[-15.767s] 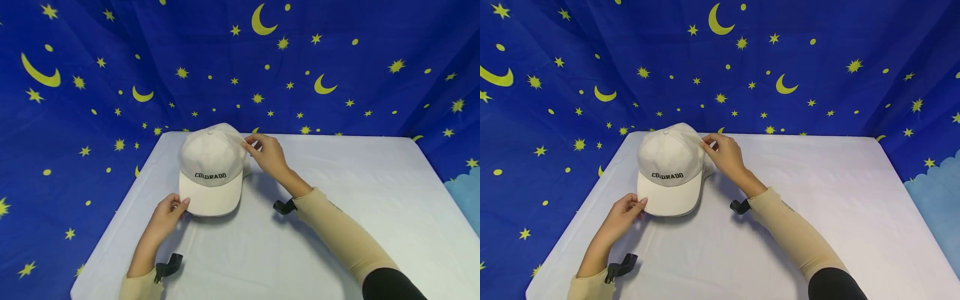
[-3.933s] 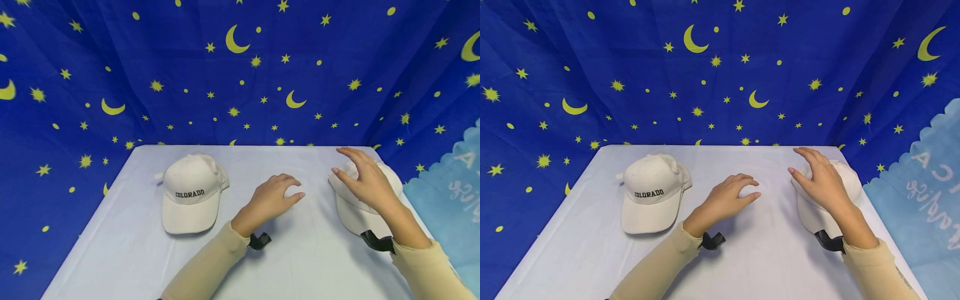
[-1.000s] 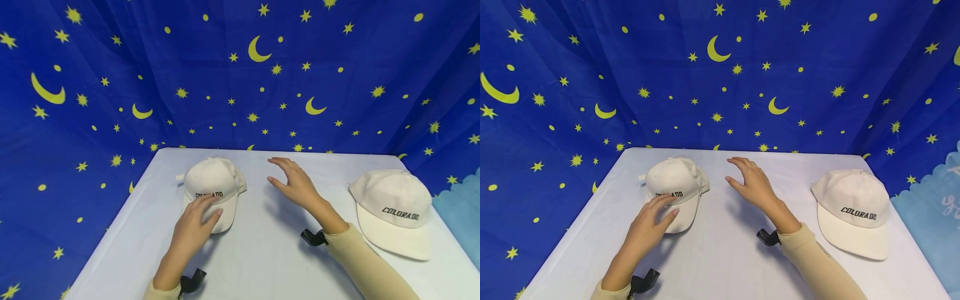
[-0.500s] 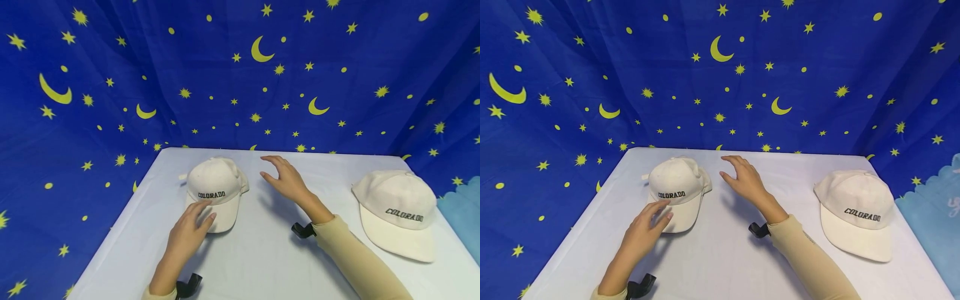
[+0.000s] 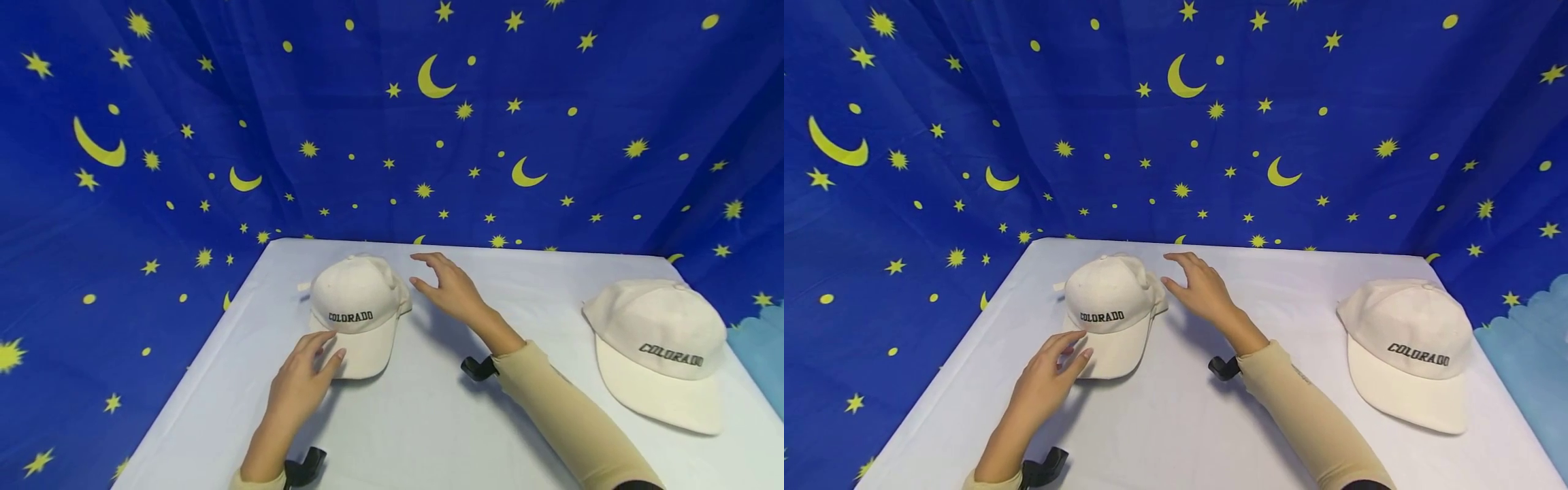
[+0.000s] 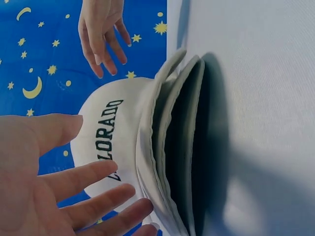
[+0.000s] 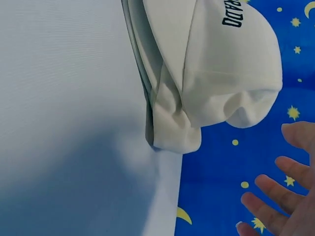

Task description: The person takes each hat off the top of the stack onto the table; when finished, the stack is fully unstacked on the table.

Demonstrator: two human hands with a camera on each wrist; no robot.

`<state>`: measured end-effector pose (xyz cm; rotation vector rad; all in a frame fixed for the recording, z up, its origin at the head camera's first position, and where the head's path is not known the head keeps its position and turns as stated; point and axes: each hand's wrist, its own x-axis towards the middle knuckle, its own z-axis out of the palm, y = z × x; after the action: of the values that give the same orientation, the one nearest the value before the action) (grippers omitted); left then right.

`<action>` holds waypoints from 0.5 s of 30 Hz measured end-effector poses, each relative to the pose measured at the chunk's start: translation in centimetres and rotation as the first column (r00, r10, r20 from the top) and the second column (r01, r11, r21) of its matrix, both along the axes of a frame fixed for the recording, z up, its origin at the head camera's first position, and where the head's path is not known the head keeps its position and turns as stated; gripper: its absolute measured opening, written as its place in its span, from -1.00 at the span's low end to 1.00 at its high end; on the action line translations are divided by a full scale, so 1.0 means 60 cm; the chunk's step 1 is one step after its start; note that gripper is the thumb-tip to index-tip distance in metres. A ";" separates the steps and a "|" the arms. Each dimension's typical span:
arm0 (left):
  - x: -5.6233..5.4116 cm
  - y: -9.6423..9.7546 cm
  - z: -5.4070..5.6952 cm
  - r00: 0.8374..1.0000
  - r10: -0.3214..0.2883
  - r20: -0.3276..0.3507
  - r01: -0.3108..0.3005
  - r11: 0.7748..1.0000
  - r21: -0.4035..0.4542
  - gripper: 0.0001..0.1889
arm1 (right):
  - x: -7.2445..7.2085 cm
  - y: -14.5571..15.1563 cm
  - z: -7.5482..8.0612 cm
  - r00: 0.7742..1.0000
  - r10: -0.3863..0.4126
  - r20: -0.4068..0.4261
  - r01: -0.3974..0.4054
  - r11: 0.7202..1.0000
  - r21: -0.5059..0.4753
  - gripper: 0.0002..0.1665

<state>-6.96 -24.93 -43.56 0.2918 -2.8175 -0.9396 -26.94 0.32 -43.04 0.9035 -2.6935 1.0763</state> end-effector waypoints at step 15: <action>0.006 -0.020 -0.012 0.998 0.057 0.039 -0.057 0.998 -0.020 -0.45 | -0.018 -0.030 -0.005 0.999 -0.009 0.036 0.010 0.999 -0.032 -0.35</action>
<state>-6.59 -26.15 -44.30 0.3906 -2.8360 -0.9053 -28.00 -1.46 -43.35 0.8732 -2.6977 1.1413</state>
